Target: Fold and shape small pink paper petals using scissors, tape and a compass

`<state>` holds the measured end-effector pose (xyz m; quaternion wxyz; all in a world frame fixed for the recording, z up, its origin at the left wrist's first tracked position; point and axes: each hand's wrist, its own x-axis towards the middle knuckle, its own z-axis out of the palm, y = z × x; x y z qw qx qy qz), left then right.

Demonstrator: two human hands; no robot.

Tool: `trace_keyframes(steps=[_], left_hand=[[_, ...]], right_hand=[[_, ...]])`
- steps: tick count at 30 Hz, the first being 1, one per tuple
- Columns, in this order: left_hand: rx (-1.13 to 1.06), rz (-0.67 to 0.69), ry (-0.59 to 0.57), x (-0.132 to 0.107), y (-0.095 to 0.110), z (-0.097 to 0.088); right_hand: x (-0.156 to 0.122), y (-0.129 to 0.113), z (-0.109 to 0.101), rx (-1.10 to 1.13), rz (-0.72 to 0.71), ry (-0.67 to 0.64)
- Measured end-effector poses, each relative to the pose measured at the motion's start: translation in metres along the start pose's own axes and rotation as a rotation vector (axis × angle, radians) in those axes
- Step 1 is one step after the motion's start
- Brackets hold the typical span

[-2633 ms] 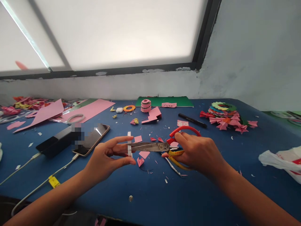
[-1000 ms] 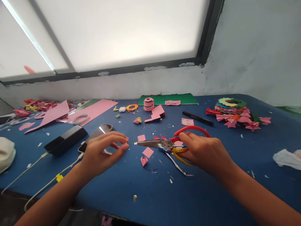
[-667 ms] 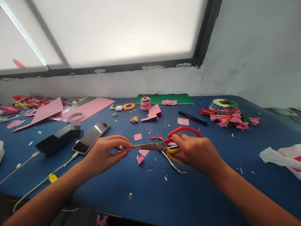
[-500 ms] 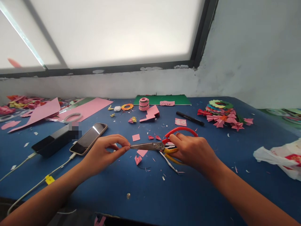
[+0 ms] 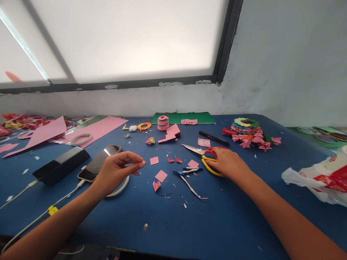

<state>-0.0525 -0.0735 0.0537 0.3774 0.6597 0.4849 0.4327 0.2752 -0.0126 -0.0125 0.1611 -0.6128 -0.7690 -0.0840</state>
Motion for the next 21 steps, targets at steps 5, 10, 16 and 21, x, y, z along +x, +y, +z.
trace_keyframes(steps=[5,10,16,21], left_hand=[[-0.048,-0.017,-0.005,0.0,-0.003,0.002],[-0.06,-0.06,-0.074,-0.003,-0.003,0.009],[-0.133,-0.077,-0.213,-0.012,0.0,0.02],[-0.145,-0.036,-0.274,-0.017,0.004,0.021]], right_hand=[[0.002,-0.005,-0.002,0.102,-0.01,-0.016],[-0.003,-0.042,-0.027,0.268,-0.047,0.008],[-0.02,-0.11,-0.057,0.659,-0.328,0.044],[-0.024,-0.134,-0.053,0.631,-0.455,0.088]])
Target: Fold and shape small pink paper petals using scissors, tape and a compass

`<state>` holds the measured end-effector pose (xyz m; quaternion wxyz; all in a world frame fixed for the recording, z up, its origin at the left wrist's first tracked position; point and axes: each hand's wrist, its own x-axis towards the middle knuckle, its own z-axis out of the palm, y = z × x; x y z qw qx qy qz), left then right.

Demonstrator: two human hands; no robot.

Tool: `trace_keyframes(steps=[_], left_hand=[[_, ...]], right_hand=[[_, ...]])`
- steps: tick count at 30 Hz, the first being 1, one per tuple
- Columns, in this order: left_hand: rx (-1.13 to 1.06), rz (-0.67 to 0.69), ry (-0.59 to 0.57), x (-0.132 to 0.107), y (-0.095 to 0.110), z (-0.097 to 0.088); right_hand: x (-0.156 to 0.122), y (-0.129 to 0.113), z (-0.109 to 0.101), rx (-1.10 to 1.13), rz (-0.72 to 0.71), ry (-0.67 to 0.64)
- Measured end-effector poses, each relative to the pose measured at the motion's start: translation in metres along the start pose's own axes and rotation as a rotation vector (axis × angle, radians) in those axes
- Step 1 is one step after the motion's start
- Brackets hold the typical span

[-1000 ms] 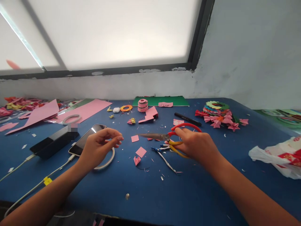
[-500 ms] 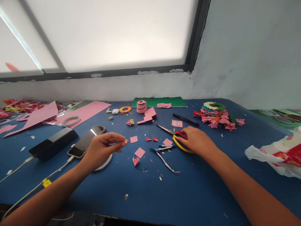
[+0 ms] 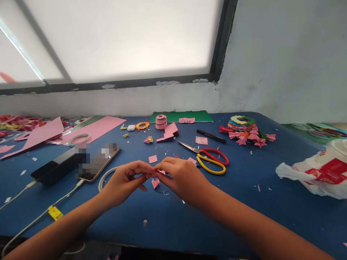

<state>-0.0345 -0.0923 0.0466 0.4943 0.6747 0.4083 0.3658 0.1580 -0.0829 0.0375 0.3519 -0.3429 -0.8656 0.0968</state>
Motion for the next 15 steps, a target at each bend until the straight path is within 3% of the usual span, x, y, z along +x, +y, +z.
trace_keyframes(steps=[6,9,13,15], left_hand=[[-0.147,-0.103,-0.061,0.002,0.0,-0.003],[-0.132,-0.153,-0.07,0.004,-0.004,-0.005],[0.324,-0.068,0.027,0.008,-0.014,-0.011],[0.571,-0.006,-0.033,0.009,-0.02,-0.014]], right_hand=[[-0.001,0.009,0.004,-0.104,-0.049,0.031],[-0.004,0.013,0.006,-0.053,-0.004,0.002],[-0.005,0.016,0.012,0.05,0.094,-0.002],[-0.006,0.017,0.016,0.094,0.149,-0.001]])
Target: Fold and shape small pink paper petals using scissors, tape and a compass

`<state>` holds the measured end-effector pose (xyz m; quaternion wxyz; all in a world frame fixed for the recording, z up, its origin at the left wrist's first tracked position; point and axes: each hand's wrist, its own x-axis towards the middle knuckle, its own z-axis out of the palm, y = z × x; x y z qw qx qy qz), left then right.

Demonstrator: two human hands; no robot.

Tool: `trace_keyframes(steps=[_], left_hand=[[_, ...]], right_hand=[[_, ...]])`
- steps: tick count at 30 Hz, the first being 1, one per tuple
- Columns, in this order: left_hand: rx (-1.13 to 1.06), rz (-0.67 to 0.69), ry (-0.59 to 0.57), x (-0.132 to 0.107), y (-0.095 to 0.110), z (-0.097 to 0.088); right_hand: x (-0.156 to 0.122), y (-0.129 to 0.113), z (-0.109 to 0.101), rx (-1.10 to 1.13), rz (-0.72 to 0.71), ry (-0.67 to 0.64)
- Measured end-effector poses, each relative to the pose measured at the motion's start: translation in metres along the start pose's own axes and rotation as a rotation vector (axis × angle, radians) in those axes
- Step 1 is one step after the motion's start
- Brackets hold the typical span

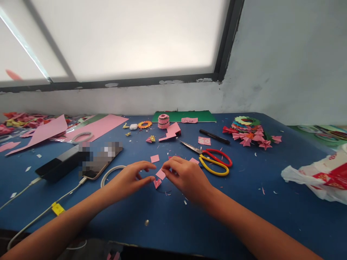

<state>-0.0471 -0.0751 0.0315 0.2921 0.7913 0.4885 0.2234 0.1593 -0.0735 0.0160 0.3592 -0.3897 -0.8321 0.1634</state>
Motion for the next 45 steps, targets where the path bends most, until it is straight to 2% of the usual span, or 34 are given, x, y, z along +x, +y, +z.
trace_keyframes(steps=[3,9,12,16,21,27,32,38,40,45], left_hand=[[0.105,0.077,-0.118,0.002,-0.008,0.004],[-0.006,0.051,-0.131,0.003,-0.011,0.009],[-0.116,0.023,-0.105,0.004,-0.006,0.007],[-0.303,0.004,-0.078,0.004,0.002,0.003],[-0.727,-0.001,-0.058,0.001,0.006,0.001],[-0.788,0.033,-0.06,-0.005,0.016,0.0],[-0.822,0.028,-0.049,-0.007,0.018,0.0],[-0.907,-0.07,-0.045,-0.009,0.021,0.002],[-0.923,-0.096,-0.032,-0.008,0.021,0.002],[-0.95,-0.123,-0.05,-0.008,0.021,0.003]], right_hand=[[-0.002,0.0,0.008,0.098,0.093,-0.038],[-0.008,-0.005,0.026,0.297,0.202,-0.143],[-0.009,-0.006,0.028,0.406,0.244,-0.154],[-0.009,-0.008,0.023,0.516,0.32,-0.092],[-0.005,-0.013,0.015,0.973,0.439,-0.065],[-0.006,-0.019,0.012,1.229,0.583,-0.135],[-0.008,-0.021,0.011,1.303,0.6,-0.178],[-0.009,-0.027,0.007,1.271,0.55,-0.151],[-0.009,-0.027,0.007,1.232,0.518,-0.099],[-0.006,-0.022,0.005,1.07,0.446,0.138]])
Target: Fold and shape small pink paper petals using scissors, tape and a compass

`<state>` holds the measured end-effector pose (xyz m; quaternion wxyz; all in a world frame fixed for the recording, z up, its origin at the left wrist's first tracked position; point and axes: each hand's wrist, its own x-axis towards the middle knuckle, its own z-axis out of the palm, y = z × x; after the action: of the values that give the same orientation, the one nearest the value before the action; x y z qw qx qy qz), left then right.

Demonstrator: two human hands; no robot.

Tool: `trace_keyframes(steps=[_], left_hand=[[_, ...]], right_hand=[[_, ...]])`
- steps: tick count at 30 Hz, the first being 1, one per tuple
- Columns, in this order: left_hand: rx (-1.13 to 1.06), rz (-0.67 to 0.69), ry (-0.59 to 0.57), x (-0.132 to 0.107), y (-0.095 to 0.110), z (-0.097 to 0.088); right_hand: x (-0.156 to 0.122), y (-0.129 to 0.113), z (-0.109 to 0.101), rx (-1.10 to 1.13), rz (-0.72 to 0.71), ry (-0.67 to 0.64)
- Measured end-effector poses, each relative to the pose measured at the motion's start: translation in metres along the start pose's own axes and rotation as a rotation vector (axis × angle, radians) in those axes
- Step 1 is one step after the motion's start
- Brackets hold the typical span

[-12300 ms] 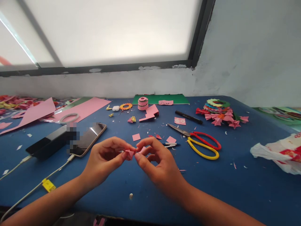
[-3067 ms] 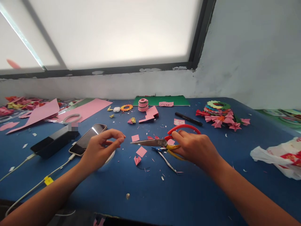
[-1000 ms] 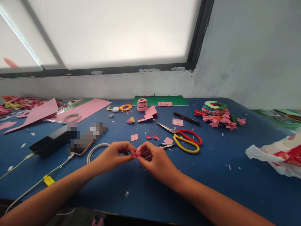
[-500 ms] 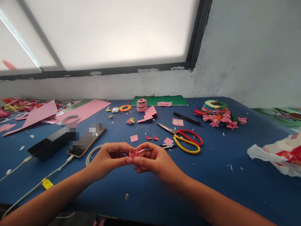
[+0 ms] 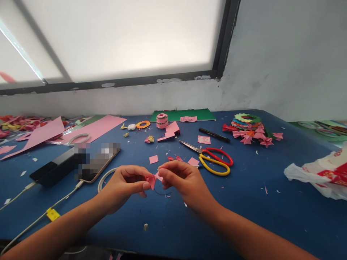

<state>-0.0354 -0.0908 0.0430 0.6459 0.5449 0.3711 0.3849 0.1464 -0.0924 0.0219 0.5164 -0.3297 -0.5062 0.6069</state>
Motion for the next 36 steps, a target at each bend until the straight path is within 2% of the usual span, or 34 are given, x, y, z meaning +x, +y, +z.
trace_keyframes(steps=[2,6,10,16,23,29,36], left_hand=[[-0.001,-0.009,-0.019,0.0,0.0,0.0],[0.022,-0.019,-0.037,-0.001,0.0,0.001],[0.037,-0.018,-0.021,-0.001,-0.002,0.0],[0.036,-0.041,-0.039,-0.001,0.0,0.0],[0.069,-0.033,-0.009,0.0,0.0,0.001],[0.068,-0.032,-0.018,-0.002,-0.002,0.002],[0.08,-0.012,-0.063,-0.002,-0.001,0.002]], right_hand=[[0.001,-0.001,-0.002,-0.027,-0.035,-0.001],[0.0,-0.003,-0.003,-0.167,-0.095,-0.095],[-0.001,-0.005,-0.004,-0.375,-0.203,-0.07],[0.0,-0.005,-0.01,-0.715,-0.587,-0.012],[0.0,-0.001,-0.015,-0.986,-0.893,0.012],[0.001,-0.004,-0.014,-1.023,-0.932,0.048],[0.001,-0.009,-0.012,-0.87,-0.826,-0.029]])
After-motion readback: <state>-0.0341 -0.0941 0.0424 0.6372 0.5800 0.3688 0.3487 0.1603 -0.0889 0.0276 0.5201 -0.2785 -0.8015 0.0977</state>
